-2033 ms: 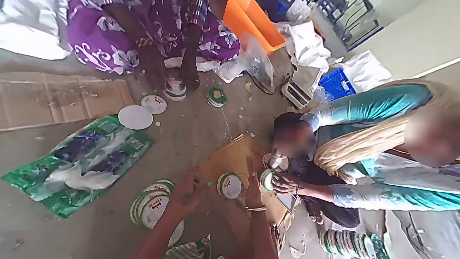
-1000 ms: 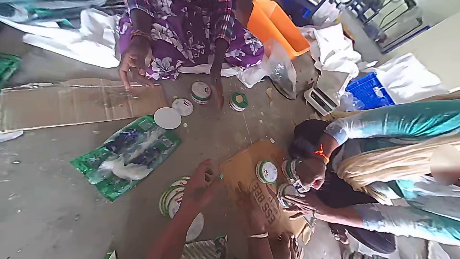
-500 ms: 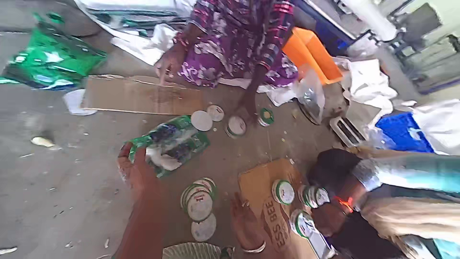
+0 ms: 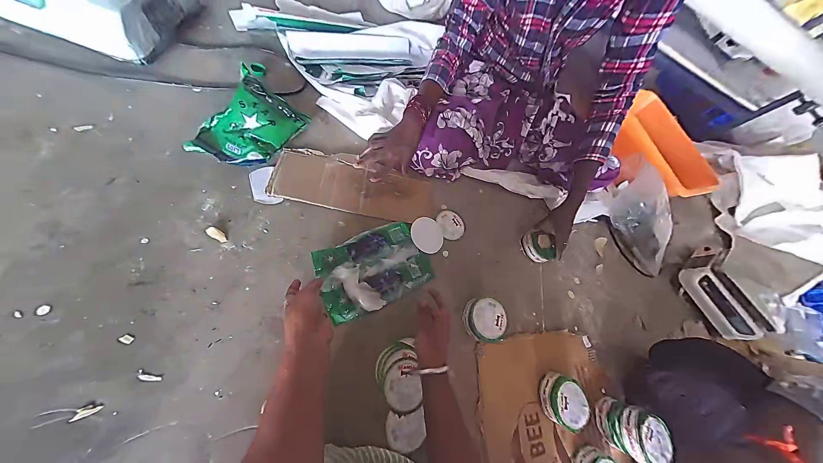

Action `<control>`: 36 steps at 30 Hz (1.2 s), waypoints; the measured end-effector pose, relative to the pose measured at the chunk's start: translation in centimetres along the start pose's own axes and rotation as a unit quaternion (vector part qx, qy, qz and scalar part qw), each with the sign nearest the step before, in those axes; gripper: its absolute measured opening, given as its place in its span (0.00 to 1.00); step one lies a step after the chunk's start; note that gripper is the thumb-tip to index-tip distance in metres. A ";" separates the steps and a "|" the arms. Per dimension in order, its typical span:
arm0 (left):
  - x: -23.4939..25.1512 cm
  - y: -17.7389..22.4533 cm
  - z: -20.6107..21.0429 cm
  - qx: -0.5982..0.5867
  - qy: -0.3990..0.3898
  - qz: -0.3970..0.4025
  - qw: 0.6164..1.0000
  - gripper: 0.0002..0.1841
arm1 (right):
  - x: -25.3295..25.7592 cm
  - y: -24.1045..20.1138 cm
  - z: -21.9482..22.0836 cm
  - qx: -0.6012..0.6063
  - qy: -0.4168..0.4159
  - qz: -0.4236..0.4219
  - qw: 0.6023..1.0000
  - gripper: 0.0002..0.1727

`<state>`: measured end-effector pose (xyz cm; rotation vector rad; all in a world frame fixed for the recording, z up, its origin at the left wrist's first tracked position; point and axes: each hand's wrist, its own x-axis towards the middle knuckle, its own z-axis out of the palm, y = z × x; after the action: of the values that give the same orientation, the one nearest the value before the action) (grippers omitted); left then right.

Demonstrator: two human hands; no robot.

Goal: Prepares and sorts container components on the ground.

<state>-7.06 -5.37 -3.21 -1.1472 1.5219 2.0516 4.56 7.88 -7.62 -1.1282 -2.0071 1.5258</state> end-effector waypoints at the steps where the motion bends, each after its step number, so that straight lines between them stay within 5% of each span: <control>1: -0.2 -0.1 0.0 -0.002 0.008 0.000 1.000 0.35 | 1.2 0.7 0.1 -0.044 0.032 -0.029 0.998 0.28; 9: -1.3 -3.1 0.8 -0.010 0.066 -0.066 0.996 0.32 | 4.9 2.1 -0.8 -0.456 -0.029 -0.163 0.875 0.29; 21: -1.2 -4.0 1.8 -0.061 0.073 -0.073 0.993 0.25 | 2.4 2.8 -1.7 -0.492 -0.081 -0.061 0.865 0.28; 25: -1.7 -3.6 1.5 -0.013 0.082 0.008 0.997 0.31 | 1.1 -1.5 -3.1 -0.448 -0.114 0.032 0.886 0.25; 28: -2.5 -2.4 1.4 -0.021 0.100 0.148 0.984 0.36 | -2.1 0.3 -6.4 -0.392 -0.016 -0.014 0.920 0.25; 31: -3.7 -2.1 1.2 -0.018 0.063 0.251 0.966 0.34 | -6.2 5.6 -10.1 -0.479 0.029 -0.006 0.877 0.33; 33: -4.3 -2.4 1.5 -0.018 0.031 0.261 0.965 0.33 | -8.8 8.0 -11.6 -0.550 -0.006 0.094 0.830 0.43; 36: -4.9 -3.2 1.9 -0.013 -0.017 0.258 0.966 0.31 | -11.0 8.5 -12.9 -0.572 -0.033 0.162 0.803 0.45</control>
<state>-2.62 -1.58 -1.27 -0.7670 1.9368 2.3998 23.46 8.17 -9.21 -1.8943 -2.9603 0.2549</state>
